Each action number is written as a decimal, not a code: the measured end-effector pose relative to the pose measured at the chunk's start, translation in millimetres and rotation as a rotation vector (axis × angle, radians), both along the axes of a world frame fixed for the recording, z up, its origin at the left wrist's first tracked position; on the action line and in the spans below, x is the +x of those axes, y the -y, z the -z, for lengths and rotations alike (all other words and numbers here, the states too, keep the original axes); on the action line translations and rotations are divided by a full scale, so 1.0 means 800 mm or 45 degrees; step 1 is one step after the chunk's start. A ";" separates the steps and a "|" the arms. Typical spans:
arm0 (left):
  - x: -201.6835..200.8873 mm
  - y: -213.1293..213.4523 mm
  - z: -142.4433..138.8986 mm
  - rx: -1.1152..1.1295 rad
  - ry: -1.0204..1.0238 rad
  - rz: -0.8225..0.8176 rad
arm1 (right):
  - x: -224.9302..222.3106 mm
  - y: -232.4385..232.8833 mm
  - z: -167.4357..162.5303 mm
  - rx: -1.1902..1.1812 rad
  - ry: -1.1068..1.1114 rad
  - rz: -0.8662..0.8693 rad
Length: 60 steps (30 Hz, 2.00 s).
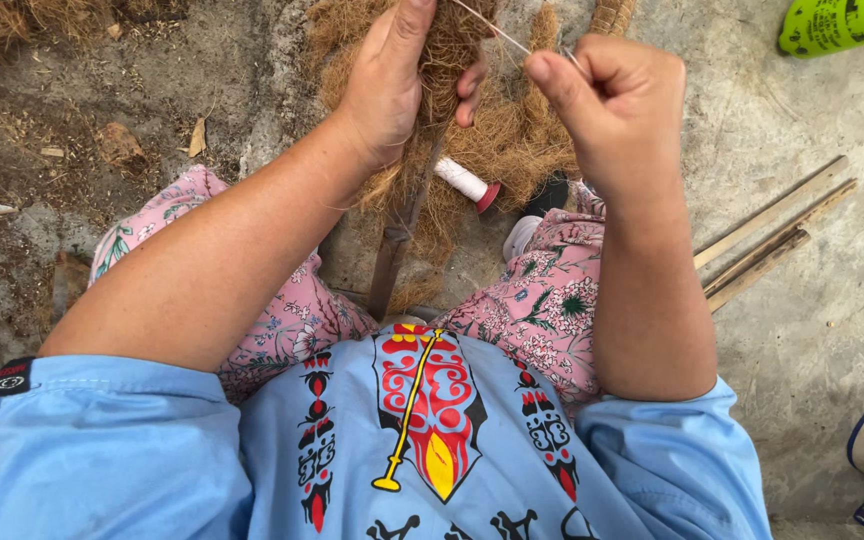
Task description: The person sits on the floor and wraps loose coconut coir fiber around a wooden stick, rotating the stick and pressing the fiber to build up a cylindrical bundle. They then use a length of string to tie and secure the coir wrapping along the stick.
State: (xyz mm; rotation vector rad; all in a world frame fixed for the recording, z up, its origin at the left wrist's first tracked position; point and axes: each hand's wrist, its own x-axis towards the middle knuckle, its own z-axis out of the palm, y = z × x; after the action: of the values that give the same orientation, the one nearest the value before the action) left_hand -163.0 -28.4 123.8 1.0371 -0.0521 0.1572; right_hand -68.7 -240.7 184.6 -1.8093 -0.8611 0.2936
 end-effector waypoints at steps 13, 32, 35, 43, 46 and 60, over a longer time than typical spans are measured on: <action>-0.005 -0.004 -0.014 -0.068 0.028 0.736 | 0.033 -0.026 0.015 0.134 -0.463 -0.407; -0.007 -0.005 -0.008 -0.238 0.050 1.031 | 0.005 -0.029 0.021 0.291 -0.931 -0.481; -0.010 0.003 -0.006 -0.209 0.014 0.757 | -0.005 -0.030 0.009 0.396 -0.729 -0.310; -0.018 0.050 0.002 0.012 0.065 -0.113 | -0.033 -0.049 -0.004 0.457 -0.264 -0.070; -0.018 0.051 0.003 0.252 0.065 -0.267 | -0.029 -0.050 -0.013 0.250 -0.069 0.065; -0.007 0.027 0.005 -0.085 -0.008 -0.049 | 0.001 -0.004 -0.015 -0.164 0.094 0.019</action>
State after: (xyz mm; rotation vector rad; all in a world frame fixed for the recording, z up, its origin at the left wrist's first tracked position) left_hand -168.9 -49.6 119.9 0.9724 -0.0209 0.1894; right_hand -67.8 -237.7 196.4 -1.9555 -0.8972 0.2792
